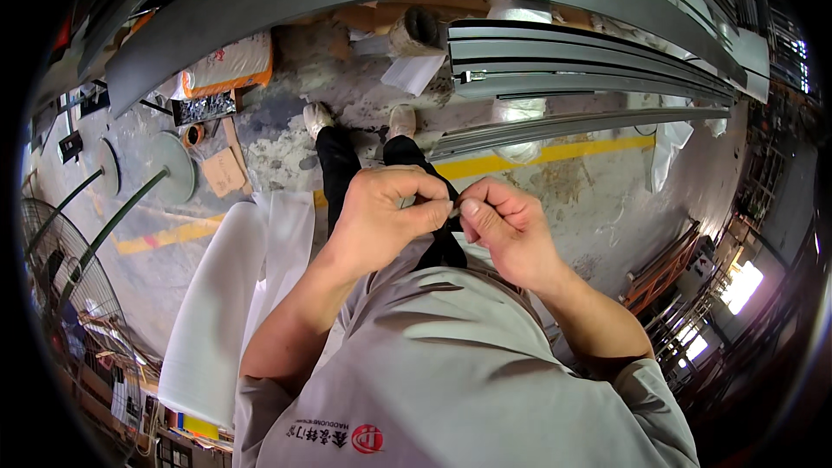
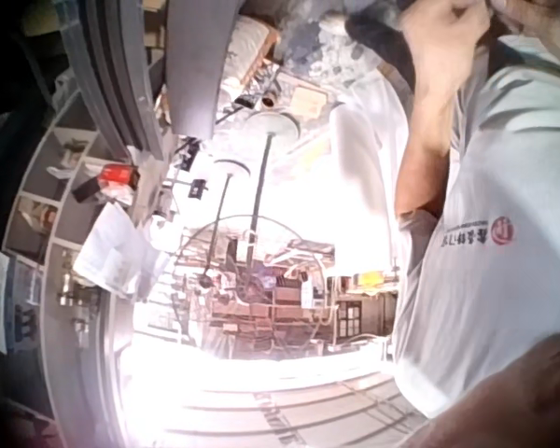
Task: The person picks up metal parts from a bin, places a plastic spacer onto each one, and puts the prepared parts into a plastic bag.
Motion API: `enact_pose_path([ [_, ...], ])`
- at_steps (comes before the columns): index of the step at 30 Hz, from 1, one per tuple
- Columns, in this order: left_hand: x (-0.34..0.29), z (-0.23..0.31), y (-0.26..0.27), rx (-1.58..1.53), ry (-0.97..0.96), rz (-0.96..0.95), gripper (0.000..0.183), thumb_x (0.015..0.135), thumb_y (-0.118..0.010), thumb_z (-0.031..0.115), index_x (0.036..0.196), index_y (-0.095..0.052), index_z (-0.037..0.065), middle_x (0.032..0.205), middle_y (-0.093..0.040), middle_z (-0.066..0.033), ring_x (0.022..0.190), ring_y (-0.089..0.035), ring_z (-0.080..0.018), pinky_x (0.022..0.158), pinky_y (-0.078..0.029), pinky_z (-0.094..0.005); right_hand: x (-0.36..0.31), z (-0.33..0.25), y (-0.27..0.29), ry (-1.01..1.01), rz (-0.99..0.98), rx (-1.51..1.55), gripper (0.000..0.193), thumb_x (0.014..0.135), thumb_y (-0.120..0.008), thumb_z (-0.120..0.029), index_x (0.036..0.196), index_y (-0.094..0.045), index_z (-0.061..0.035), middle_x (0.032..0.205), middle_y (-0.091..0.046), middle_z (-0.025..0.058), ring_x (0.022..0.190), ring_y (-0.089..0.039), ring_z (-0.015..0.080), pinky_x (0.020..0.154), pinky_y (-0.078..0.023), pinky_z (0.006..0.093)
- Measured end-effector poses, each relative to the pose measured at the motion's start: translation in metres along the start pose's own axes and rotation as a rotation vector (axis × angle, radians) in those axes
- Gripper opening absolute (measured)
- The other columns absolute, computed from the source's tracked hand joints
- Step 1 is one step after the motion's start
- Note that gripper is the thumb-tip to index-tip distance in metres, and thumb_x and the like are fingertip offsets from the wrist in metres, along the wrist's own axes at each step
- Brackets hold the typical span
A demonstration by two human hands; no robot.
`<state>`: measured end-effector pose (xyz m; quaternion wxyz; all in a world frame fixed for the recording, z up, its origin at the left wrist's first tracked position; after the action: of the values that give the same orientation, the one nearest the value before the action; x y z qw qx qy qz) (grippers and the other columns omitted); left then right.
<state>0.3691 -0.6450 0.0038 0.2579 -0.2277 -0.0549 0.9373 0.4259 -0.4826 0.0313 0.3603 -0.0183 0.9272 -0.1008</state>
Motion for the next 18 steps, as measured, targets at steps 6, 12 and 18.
enact_pose_path([
  [6, 0.003, -0.026, -0.004, -0.167, 0.095, 0.052, 0.007, 0.084, -0.072, 0.000, 0.082, -0.068, -0.006, 0.075, -0.063, -0.0017, 0.070, -0.054, -0.0078, 0.061, -0.043, -0.0246, 0.011, 0.002, 0.004, -0.019, 0.060, -0.058, 0.018, 0.102, -0.057, -0.015, 0.090, -0.059, -0.0021, 0.072, -0.054, -0.0024, 0.064, -0.047, 0.0057, 0.059, -0.040, 0.0217],
  [12, 0.020, -0.036, 0.005, -0.274, 0.193, 0.117, 0.010, 0.085, -0.074, 0.006, 0.084, -0.073, -0.004, 0.077, -0.065, -0.0004, 0.071, -0.055, -0.0061, 0.061, -0.043, -0.0230, 0.027, -0.010, 0.025, 0.006, 0.113, -0.414, 0.020, 0.099, -0.064, -0.021, 0.091, -0.062, -0.0024, 0.071, -0.057, -0.0015, 0.064, -0.049, 0.0072, 0.059, -0.042, 0.0232],
  [18, 0.053, -0.080, 0.030, -0.160, 0.232, 0.135, 0.018, 0.088, -0.072, 0.008, 0.096, -0.073, -0.007, 0.080, -0.066, 0.0008, 0.073, -0.054, -0.0052, 0.065, -0.045, -0.0225, 0.044, -0.023, 0.108, 0.153, 0.465, -0.863, 0.029, 0.090, -0.075, -0.024, 0.088, -0.063, 0.0023, 0.070, -0.060, 0.0068, 0.063, -0.050, 0.0137, 0.059, -0.045, 0.0302],
])
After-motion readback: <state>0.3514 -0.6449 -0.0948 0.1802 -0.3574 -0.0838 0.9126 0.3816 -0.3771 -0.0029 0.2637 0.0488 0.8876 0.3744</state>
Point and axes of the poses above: each hand's wrist, its own x-axis towards the middle knuckle, its own y-axis out of the back of the hand, z = x × y, the point moved 4 cm from there along x, towards the middle knuckle
